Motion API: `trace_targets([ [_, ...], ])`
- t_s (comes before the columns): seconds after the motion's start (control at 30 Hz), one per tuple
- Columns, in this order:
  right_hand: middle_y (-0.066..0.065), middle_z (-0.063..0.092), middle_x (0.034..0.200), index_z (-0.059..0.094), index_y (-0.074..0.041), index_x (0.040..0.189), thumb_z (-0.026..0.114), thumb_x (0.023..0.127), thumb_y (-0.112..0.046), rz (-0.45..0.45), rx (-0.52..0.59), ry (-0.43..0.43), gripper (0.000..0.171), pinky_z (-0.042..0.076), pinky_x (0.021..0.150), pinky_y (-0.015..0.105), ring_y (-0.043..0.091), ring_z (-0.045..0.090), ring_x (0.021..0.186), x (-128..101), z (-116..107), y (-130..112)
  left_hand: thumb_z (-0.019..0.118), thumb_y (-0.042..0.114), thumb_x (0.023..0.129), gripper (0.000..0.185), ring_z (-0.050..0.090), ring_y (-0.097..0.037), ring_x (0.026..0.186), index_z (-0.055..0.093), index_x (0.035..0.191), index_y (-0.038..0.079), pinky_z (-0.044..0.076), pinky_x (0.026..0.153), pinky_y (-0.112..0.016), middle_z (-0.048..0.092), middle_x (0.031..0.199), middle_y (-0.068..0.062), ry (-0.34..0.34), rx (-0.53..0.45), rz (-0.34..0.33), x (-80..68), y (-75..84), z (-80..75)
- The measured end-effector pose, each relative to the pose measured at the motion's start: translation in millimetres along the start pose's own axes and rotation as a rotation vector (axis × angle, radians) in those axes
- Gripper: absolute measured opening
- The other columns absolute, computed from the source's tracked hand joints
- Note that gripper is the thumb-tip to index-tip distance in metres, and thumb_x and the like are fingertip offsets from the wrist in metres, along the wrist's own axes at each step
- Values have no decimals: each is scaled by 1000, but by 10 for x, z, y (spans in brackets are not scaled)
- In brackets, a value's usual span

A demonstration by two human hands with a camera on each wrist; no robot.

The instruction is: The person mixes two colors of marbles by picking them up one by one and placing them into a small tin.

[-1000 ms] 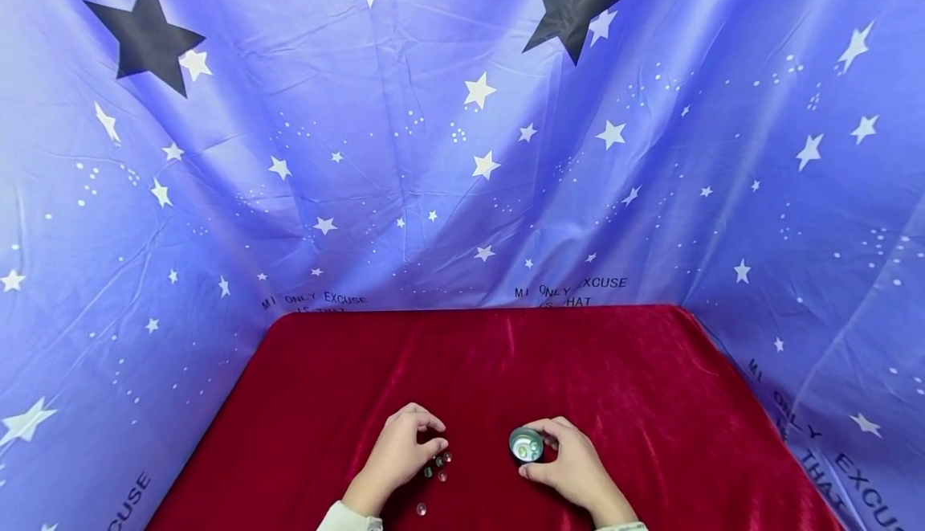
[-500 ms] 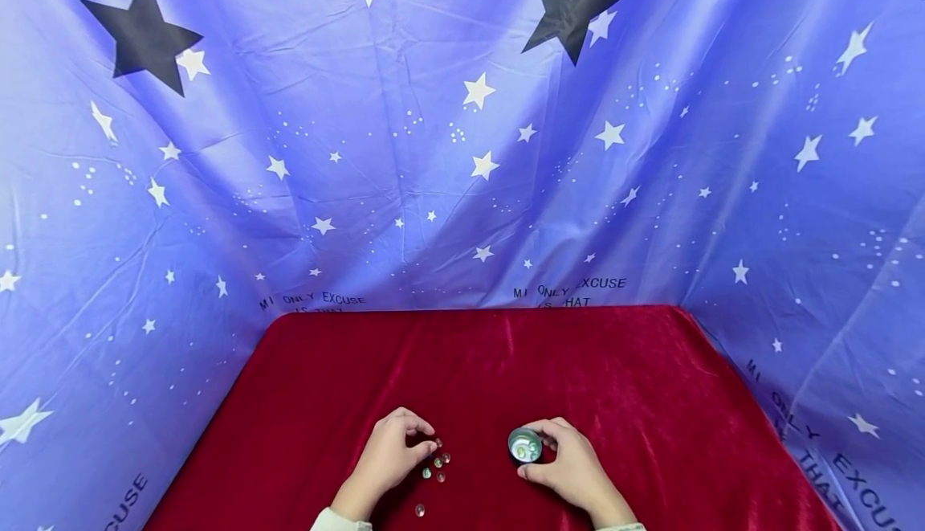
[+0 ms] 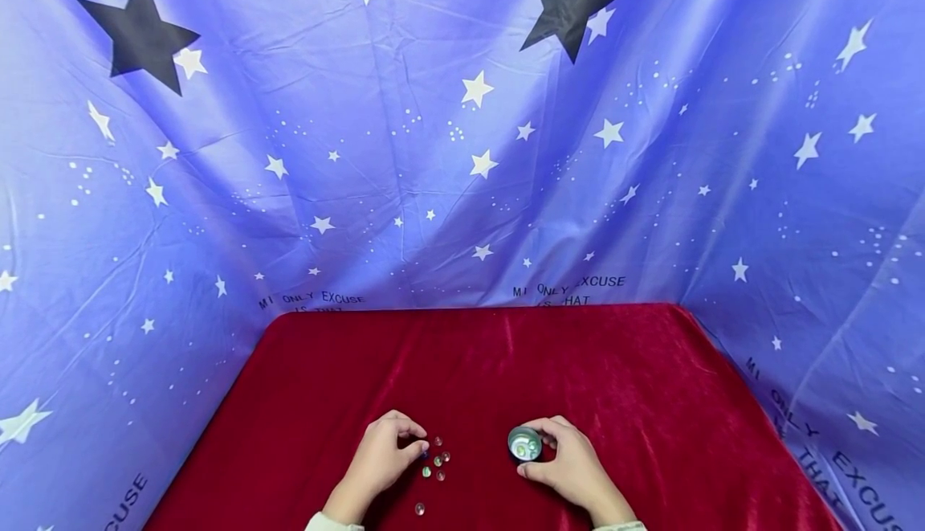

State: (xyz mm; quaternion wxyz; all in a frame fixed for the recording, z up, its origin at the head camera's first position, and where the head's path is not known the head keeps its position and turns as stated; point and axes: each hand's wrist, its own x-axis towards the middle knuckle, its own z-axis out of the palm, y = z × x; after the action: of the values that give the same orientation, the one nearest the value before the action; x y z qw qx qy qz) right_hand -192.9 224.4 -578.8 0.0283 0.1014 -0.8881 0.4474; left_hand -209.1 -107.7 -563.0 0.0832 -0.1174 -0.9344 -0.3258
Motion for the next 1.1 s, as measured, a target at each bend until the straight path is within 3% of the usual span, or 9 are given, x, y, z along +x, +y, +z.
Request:
trace_targets([
  [0.6, -9, 65, 102, 73, -30, 111, 97, 64, -28, -4, -12, 8, 53, 52, 87, 23, 4, 60, 95, -13, 12, 15, 85, 17, 81, 12, 61, -3, 85, 79, 86, 26, 52, 73, -27, 63, 94, 16, 6, 23, 14, -73, -94, -24],
  [0.9, -8, 65, 101, 73, -30, 111, 97, 64, -28, -5, -5, 7, 53, 52, 87, 23, 4, 61, 95, -6, 11, 4, 83, 10, 78, 30, 55, -8, 97, 80, 98, 32, 50, 84, -32, 58, 101, 15, -128, -34, 57, -112, -89, -97],
  [1.1, -10, 65, 101, 73, -31, 111, 97, 64, -28, -19, -15, 15, 53, 52, 86, 23, 4, 60, 93, 0, 17, 26, 85, 12, 76, 33, 51, -7, 99, 81, 96, 38, 46, 88, -36, 54, 100, 17, -152, -8, 121, -126, -61, -99],
])
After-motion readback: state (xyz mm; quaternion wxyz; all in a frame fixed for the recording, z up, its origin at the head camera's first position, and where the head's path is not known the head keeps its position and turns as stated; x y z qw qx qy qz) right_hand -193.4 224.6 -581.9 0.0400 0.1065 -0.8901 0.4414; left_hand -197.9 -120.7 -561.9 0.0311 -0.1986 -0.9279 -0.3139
